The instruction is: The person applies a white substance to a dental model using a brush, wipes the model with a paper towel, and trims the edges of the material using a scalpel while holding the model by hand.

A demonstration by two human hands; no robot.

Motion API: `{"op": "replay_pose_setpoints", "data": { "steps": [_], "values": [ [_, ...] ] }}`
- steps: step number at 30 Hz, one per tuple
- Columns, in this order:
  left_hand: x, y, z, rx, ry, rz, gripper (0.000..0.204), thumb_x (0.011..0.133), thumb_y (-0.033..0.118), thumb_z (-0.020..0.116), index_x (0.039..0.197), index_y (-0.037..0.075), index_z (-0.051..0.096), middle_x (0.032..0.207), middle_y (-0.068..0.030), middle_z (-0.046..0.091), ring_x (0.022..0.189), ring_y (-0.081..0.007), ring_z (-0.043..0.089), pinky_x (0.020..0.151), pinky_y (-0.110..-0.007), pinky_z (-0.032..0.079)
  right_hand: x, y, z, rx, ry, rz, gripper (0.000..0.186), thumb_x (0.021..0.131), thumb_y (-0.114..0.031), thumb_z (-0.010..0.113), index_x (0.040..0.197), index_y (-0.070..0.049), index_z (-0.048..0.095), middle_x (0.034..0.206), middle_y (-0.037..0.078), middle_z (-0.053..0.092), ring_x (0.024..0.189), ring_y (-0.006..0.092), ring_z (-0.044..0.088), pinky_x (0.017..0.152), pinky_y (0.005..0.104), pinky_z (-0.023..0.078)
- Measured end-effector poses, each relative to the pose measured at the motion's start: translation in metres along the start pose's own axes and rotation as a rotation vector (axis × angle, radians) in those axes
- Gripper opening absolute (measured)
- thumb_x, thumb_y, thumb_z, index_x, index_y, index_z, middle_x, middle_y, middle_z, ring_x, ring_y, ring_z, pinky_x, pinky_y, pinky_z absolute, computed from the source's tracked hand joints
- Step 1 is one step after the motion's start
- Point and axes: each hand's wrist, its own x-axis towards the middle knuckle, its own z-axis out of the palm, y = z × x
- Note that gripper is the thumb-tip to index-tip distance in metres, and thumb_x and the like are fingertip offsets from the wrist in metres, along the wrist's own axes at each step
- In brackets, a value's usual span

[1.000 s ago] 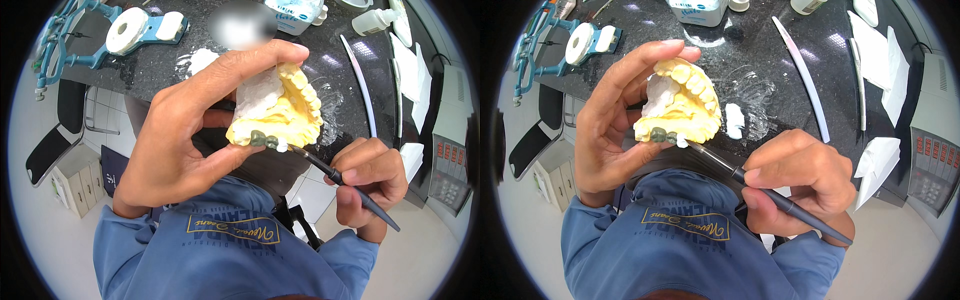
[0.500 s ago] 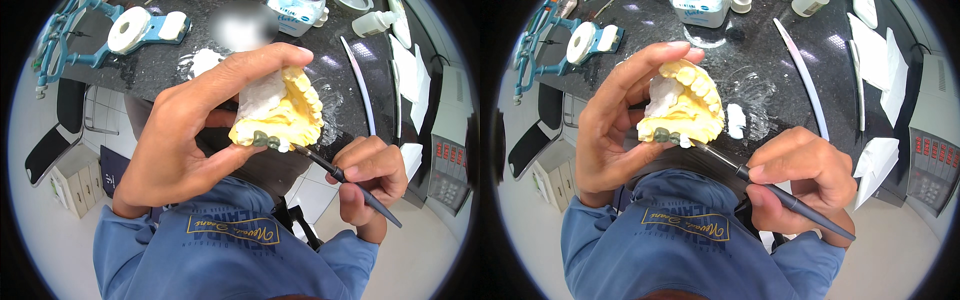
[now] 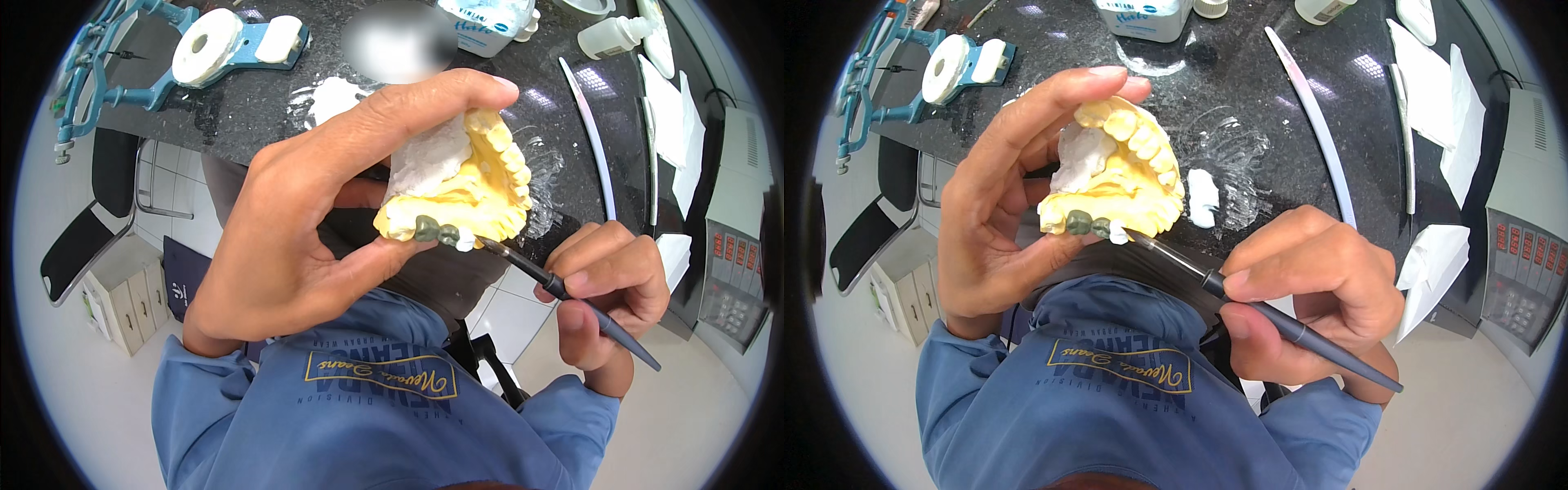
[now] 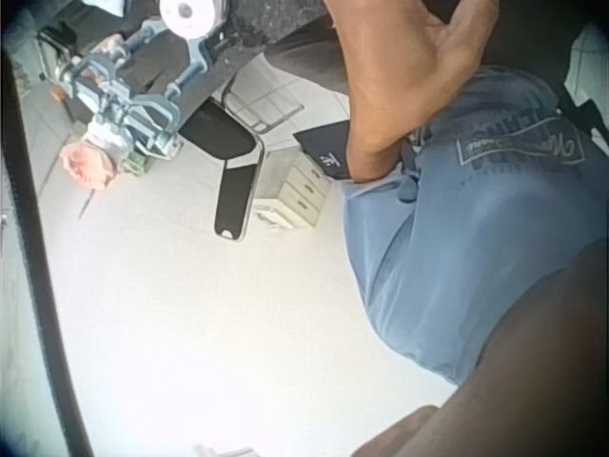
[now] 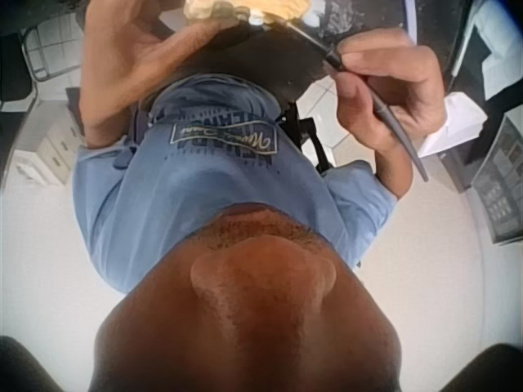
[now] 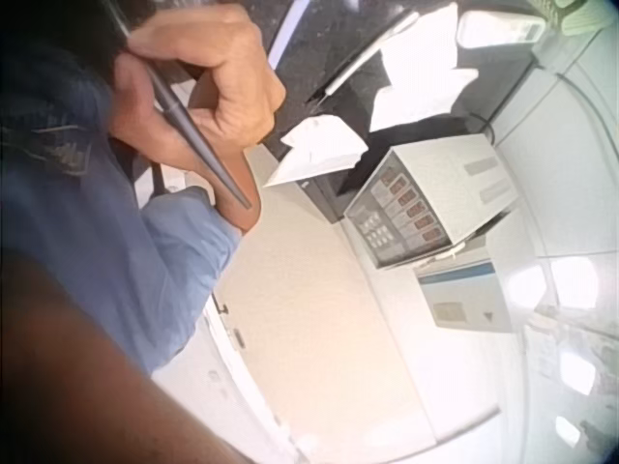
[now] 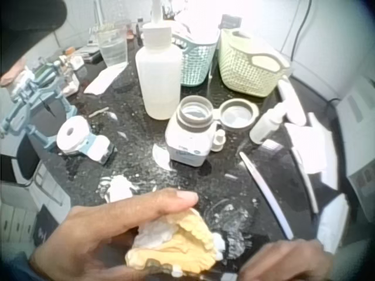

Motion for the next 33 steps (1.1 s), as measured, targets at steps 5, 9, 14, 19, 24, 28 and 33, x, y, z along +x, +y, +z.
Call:
{"op": "replay_pose_setpoints", "data": {
  "steps": [5,9,14,19,24,28,33],
  "values": [
    [0.000,0.001,-0.001,-0.014,-0.006,-0.014,0.074,0.073,-0.007,0.065,0.141,-0.007,0.038,0.137,-0.0260,0.051,0.122,-0.0291,0.057,0.099,-0.036,0.051,0.001,-0.001,-0.001,-0.021,-0.038,-0.002,0.022,0.071,0.001,0.076,0.088,-0.001,0.063,0.076,0.015,0.067,0.064,0.0169,0.062,0.056,0.0257,0.049],
    [-0.003,0.005,0.004,-0.086,0.055,-0.108,0.078,0.070,-0.009,0.069,0.141,-0.004,0.037,0.137,-0.0236,0.050,0.120,-0.0271,0.058,0.097,-0.034,0.053,-0.002,-0.002,0.006,0.036,0.105,-0.066,0.024,0.072,0.003,0.074,0.093,-0.001,0.062,0.080,0.014,0.066,0.065,0.0188,0.063,0.058,0.0275,0.050],
    [-0.006,0.008,0.016,-0.141,0.242,-0.167,0.081,0.066,-0.010,0.075,0.137,-0.001,0.037,0.137,-0.0200,0.048,0.117,-0.0246,0.059,0.094,-0.032,0.055,-0.005,-0.002,0.012,-0.138,0.081,-0.158,0.026,0.073,0.004,0.073,0.096,-0.002,0.062,0.086,0.015,0.065,0.067,0.0212,0.065,0.059,0.0293,0.052],
    [-0.007,0.007,0.017,-0.140,0.262,-0.153,0.081,0.066,-0.010,0.074,0.137,-0.001,0.036,0.137,-0.0204,0.048,0.118,-0.0250,0.059,0.094,-0.033,0.056,-0.003,-0.004,0.011,-0.171,0.063,-0.098,0.021,0.079,-0.003,0.071,0.097,-0.003,0.059,0.080,0.013,0.064,0.066,0.0192,0.064,0.059,0.0286,0.051],
    [-0.007,0.006,0.017,-0.128,0.251,-0.154,0.082,0.066,-0.010,0.074,0.137,-0.001,0.035,0.137,-0.0205,0.048,0.119,-0.0254,0.059,0.093,-0.033,0.056,-0.001,-0.004,0.009,-0.231,-0.011,-0.091,0.021,0.091,-0.019,0.067,0.098,-0.005,0.052,0.078,0.011,0.060,0.063,0.0168,0.061,0.056,0.0269,0.049],
    [-0.007,0.006,0.016,-0.136,0.243,-0.142,0.082,0.066,-0.011,0.074,0.138,-0.001,0.035,0.137,-0.0203,0.047,0.119,-0.0256,0.058,0.093,-0.033,0.056,0.000,0.001,0.011,-0.092,0.063,-0.127,0.025,0.071,0.008,0.073,0.093,0.001,0.063,0.077,0.015,0.067,0.063,0.0172,0.064,0.054,0.0267,0.051],
    [-0.006,0.006,0.016,-0.109,0.234,-0.135,0.081,0.067,-0.011,0.073,0.138,-0.001,0.036,0.138,-0.0200,0.047,0.119,-0.0256,0.058,0.093,-0.032,0.056,0.000,0.001,0.011,-0.096,0.065,-0.127,0.024,0.070,0.008,0.073,0.091,0.001,0.063,0.076,0.015,0.067,0.061,0.0172,0.064,0.054,0.0267,0.051]
  ]
}}
